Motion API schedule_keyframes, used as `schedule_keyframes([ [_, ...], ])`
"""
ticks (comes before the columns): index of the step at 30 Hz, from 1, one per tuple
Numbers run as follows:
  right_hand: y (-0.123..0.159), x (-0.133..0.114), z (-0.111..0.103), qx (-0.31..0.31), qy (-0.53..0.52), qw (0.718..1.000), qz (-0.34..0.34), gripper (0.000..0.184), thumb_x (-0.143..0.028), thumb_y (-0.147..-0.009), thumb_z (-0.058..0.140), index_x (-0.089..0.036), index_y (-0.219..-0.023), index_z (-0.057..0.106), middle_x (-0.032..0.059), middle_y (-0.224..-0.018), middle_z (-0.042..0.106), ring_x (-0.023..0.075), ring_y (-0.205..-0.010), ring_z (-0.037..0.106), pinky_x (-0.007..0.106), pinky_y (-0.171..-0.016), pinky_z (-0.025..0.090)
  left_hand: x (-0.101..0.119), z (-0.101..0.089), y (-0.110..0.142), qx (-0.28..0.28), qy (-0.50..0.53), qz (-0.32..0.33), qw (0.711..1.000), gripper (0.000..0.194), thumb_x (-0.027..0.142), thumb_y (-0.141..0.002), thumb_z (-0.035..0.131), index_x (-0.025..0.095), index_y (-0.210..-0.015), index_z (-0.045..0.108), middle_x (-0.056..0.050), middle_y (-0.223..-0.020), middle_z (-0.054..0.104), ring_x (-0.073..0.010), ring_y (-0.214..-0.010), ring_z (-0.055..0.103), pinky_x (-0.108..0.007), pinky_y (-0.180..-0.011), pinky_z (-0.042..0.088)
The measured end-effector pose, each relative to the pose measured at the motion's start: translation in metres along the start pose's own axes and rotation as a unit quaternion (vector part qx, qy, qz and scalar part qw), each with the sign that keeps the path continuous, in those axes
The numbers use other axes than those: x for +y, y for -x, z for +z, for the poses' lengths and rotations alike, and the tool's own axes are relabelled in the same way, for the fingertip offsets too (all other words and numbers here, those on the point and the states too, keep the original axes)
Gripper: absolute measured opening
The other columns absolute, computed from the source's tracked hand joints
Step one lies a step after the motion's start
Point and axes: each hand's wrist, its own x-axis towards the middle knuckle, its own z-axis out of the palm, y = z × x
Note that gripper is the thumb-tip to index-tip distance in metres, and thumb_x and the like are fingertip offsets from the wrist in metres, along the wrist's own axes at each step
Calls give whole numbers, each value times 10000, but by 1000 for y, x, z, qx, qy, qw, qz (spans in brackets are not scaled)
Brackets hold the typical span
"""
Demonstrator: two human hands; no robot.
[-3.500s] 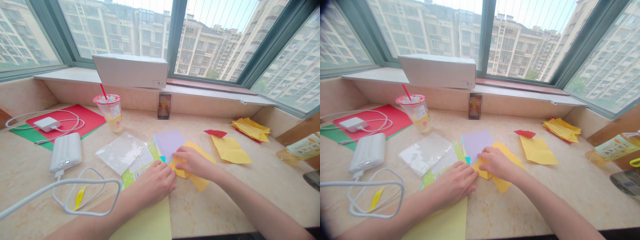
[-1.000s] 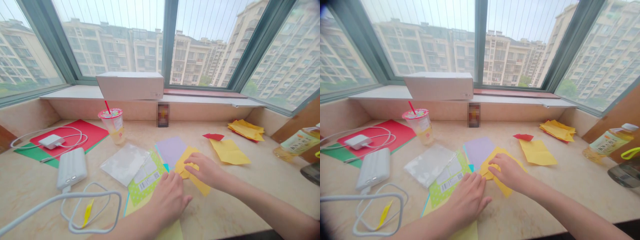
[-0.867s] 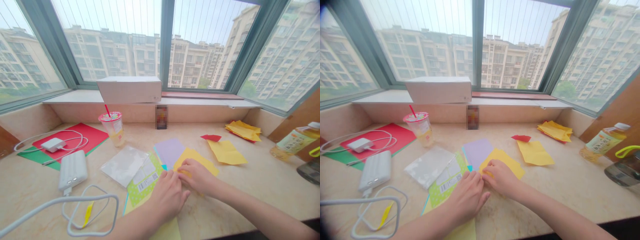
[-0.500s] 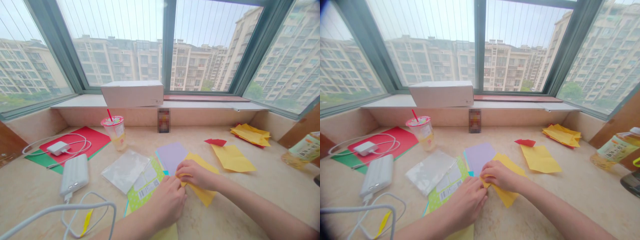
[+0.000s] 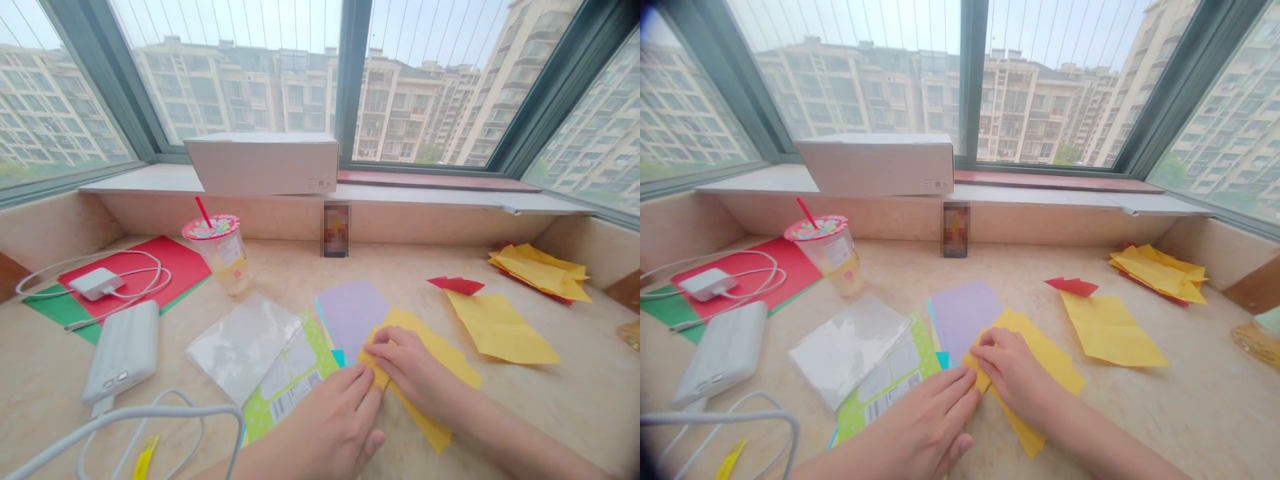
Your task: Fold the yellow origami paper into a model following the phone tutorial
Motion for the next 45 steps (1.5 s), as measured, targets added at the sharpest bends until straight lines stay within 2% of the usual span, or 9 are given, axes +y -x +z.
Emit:
schedule_keyframes([
  [8, 4, 5, 8, 42, -3, 999, 21, 166, -159, -972, 548, -232, -1035, 683, 81, -1044, 671, 237, -957, 641, 412, -862, 557, -9, 13, 5, 6, -38, 19, 999, 499, 427, -1039, 384, 73, -1368, 508, -234, -1464, 505, -348, -1421, 405, -448, -1150, 385],
  [17, 2, -1, 5, 33, -22, 998, 57, 84, -202, -966, 551, -220, -974, 633, 66, -999, 681, 243, -950, 633, 434, -858, 519, -8, 1, 1, -38, -23, 8, 999, 528, 469, -1038, 352, 95, -1376, 509, -199, -1462, 511, -323, -1392, 448, -438, -1181, 344],
  [22, 4, 3, 5, 43, -58, 992, 104, 356, -339, -923, 675, -252, -1265, 628, 45, -962, 699, 224, -881, 659, 381, -810, 536, -9, 0, 5, -38, -13, 16, 999, 565, 475, -1052, 311, 99, -1453, 439, -193, -1485, 499, -327, -1417, 418, -463, -1175, 345],
  [28, 3, -4, 1, 36, -83, 987, 135, 89, -293, -885, 727, -221, -937, 733, 14, -832, 715, 180, -745, 654, 305, -691, 518, -7, -3, 6, -38, 21, -4, 999, 533, 479, -1041, 370, 127, -1428, 470, -175, -1502, 492, -328, -1415, 422, -501, -1172, 340],
  [31, 8, -6, 5, 54, -52, 993, 87, 108, -207, -909, 692, -217, -806, 720, 12, -829, 702, 185, -798, 650, 322, -753, 509, -6, -7, 6, -43, 45, -9, 998, 512, 472, -1039, 387, 129, -1406, 482, -174, -1501, 484, -329, -1418, 416, -494, -1169, 356],
  [34, 13, -3, 11, 67, -6, 997, 21, 168, -176, -953, 625, -215, -823, 724, 32, -879, 685, 193, -842, 632, 327, -762, 502, -6, -8, 4, -21, 72, -19, 997, 429, 405, -1039, 414, 146, -1370, 502, -159, -1437, 529, -302, -1365, 474, -459, -1134, 410],
  [38, 19, 1, 15, 89, 68, 991, -75, 219, -164, -1009, 515, -192, -897, 702, 67, -947, 682, 210, -868, 610, 339, -760, 481, -10, 5, -5, 32, 97, -55, 993, 263, 226, -1049, 364, 171, -1175, 588, -107, -1173, 639, -229, -1088, 625, -383, -953, 534],
  [42, 20, -3, 10, 74, 92, 984, -136, 246, -177, -1057, 427, -167, -995, 665, 73, -965, 687, 205, -887, 601, 344, -795, 456, -17, 23, -13, 60, 74, -81, 992, 262, 88, -1015, 372, 170, -881, 581, -55, -953, 630, -194, -871, 618, -341, -803, 550],
  [45, 17, -8, 4, 50, 93, 982, -159, 307, -183, -1078, 361, -158, -977, 650, 61, -907, 677, 192, -848, 598, 346, -801, 442, -18, 26, -17, 79, 60, -93, 991, 202, 72, -1003, 417, 164, -911, 571, -56, -973, 619, -198, -872, 609, -345, -782, 554],
])
